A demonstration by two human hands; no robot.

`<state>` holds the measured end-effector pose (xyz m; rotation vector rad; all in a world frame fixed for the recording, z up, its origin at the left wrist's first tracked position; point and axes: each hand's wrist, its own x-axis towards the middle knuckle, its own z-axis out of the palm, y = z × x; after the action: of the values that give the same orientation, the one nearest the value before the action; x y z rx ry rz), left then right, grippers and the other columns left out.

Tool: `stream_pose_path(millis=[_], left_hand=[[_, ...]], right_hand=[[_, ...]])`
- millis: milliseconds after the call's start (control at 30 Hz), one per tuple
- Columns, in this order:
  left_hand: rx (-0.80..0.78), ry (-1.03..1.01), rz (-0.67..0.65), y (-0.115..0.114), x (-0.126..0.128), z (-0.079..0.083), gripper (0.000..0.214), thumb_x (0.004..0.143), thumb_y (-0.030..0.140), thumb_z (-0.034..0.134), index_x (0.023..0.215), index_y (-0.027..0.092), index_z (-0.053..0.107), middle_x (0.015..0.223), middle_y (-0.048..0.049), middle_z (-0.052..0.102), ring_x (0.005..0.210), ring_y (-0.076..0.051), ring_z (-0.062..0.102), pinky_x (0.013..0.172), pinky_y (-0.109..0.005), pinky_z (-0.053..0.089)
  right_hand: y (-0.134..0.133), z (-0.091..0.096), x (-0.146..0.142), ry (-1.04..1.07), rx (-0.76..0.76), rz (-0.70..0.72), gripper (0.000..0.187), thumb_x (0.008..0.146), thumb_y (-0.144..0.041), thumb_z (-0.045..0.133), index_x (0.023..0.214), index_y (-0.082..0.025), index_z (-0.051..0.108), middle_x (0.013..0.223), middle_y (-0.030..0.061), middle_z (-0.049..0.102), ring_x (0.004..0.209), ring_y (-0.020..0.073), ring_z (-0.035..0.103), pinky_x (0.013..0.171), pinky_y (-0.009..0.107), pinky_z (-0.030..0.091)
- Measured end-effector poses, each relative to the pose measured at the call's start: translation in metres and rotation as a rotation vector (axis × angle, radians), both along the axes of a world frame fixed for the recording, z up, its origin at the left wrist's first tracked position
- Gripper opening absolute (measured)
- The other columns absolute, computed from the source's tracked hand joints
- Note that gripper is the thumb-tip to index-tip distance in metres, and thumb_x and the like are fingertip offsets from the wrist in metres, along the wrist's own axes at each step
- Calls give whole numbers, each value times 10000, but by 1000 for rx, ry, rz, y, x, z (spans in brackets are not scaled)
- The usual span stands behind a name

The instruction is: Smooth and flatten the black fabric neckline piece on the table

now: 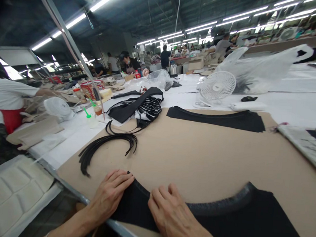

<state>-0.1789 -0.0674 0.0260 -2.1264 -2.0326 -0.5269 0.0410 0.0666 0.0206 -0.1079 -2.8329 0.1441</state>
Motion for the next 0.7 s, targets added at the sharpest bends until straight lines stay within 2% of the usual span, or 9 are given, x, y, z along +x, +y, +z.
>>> stream_pose_path(millis=[167, 267, 333, 467, 600, 700], left_hand=[[116, -64, 69, 8, 2, 7, 281, 907, 63, 418, 1016, 223, 621, 1051, -16, 665, 1108, -208, 526, 1062, -470, 297], [169, -146, 159, 18, 23, 17, 248, 890, 57, 411, 960, 208, 595, 1021, -35, 646, 1057, -208, 534, 1034, -467, 295], [105, -222, 159, 25, 44, 24, 242, 866, 65, 441, 995, 213, 582, 1025, -37, 638, 1041, -212, 536, 1011, -460, 299], [-158, -407, 57, 40, 82, 33, 320, 787, 74, 558, 1045, 261, 588, 1032, 9, 646, 1029, -198, 549, 983, -429, 294], [-280, -446, 74, 48, 94, 34, 306, 739, 27, 541, 937, 246, 621, 975, 22, 644, 996, -191, 551, 933, -410, 303], [-318, -416, 61, 51, 93, 34, 311, 728, 4, 515, 889, 240, 638, 933, 24, 639, 967, -187, 548, 889, -387, 326]], right_hand=[[5, 15, 0, -49, -122, -88, 181, 859, -92, 521, 993, -214, 523, 915, 25, 562, 811, 211, 494, 792, 385, 331], [10, 25, 4, -78, -273, -152, 212, 856, -169, 582, 1049, -213, 506, 986, 35, 579, 886, 228, 525, 828, 412, 326], [15, 32, 8, -118, -361, -171, 261, 841, -202, 621, 1074, -209, 502, 1027, 40, 592, 937, 236, 541, 860, 427, 321], [26, 44, 11, -260, -451, -195, 230, 795, -235, 644, 992, -190, 534, 992, 57, 625, 933, 257, 562, 866, 448, 331], [35, 53, 16, -334, -517, -202, 145, 761, -220, 622, 891, -198, 562, 914, 43, 639, 896, 250, 572, 888, 458, 329], [40, 53, 20, -328, -545, -187, 86, 744, -200, 614, 818, -204, 570, 864, 25, 633, 857, 231, 569, 833, 406, 357]])
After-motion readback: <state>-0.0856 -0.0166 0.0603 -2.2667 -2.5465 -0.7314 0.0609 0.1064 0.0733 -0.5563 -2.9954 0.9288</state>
